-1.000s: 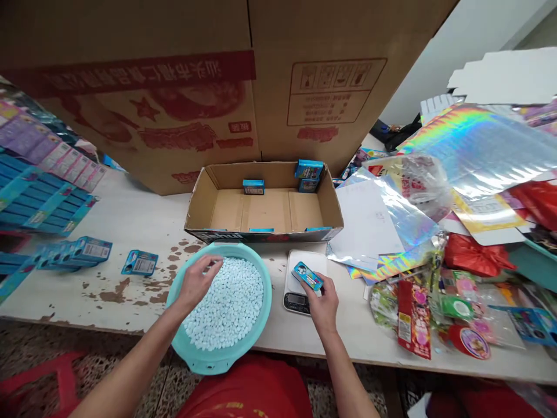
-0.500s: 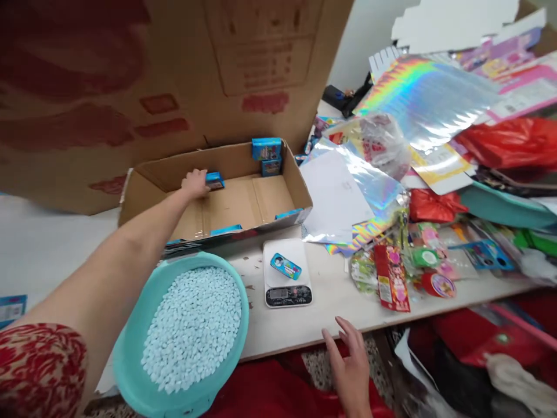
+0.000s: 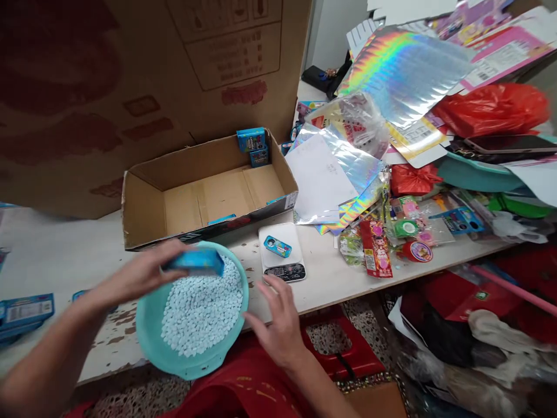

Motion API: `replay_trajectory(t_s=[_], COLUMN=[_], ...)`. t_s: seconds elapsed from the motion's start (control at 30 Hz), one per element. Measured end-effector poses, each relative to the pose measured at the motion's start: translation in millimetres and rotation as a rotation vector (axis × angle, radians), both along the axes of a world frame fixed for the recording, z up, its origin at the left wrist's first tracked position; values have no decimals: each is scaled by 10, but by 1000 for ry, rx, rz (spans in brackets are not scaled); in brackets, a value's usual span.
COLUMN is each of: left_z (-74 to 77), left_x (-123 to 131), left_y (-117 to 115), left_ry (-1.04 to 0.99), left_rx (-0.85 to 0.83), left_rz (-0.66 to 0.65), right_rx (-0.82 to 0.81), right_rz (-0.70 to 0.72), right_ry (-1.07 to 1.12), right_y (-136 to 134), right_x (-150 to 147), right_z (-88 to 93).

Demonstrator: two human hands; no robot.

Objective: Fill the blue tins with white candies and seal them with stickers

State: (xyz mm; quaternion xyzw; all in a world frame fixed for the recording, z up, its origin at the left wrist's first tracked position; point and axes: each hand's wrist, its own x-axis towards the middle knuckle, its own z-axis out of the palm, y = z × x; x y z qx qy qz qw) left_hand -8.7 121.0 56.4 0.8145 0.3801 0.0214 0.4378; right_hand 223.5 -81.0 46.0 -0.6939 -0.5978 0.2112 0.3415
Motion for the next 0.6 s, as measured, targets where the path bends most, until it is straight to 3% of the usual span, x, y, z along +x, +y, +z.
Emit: replay_trajectory(t_s=[0.07, 0.13, 0.2, 0.27, 0.3, 0.37, 0.43, 0.5, 0.6], left_z=[47, -71, -348, -720, -909, -1227, -1408, -1453, -1400], left_x=[57, 124, 116, 36, -6, -32, 56, 224, 443], left_y=[-509, -853, -1057, -1220, -1311, -1519, -1715, -1846, -1905], left_ry=[-76, -151, -146, -17, 81, 262, 353, 351, 273], left_rx=[-100, -183, -144, -8, 58, 94, 92, 106, 157], left_rz=[-107, -66, 188, 465, 532, 502, 427, 369, 288], right_rx=[-147, -372, -528, -569, -564, -547, -523, -490, -447], right_rz=[182, 261, 174, 0, -75, -172, -222, -283, -394], right_ry=[51, 179, 388, 621, 714, 815, 842, 866, 933], right_y=[113, 163, 166, 155, 152, 151, 148, 133, 107], right_x=[-207, -334, -352, -285, -241, -171, -155, -183, -234], right_z=[-27, -106, -183, -224, -232, -242, -271, -331, -431])
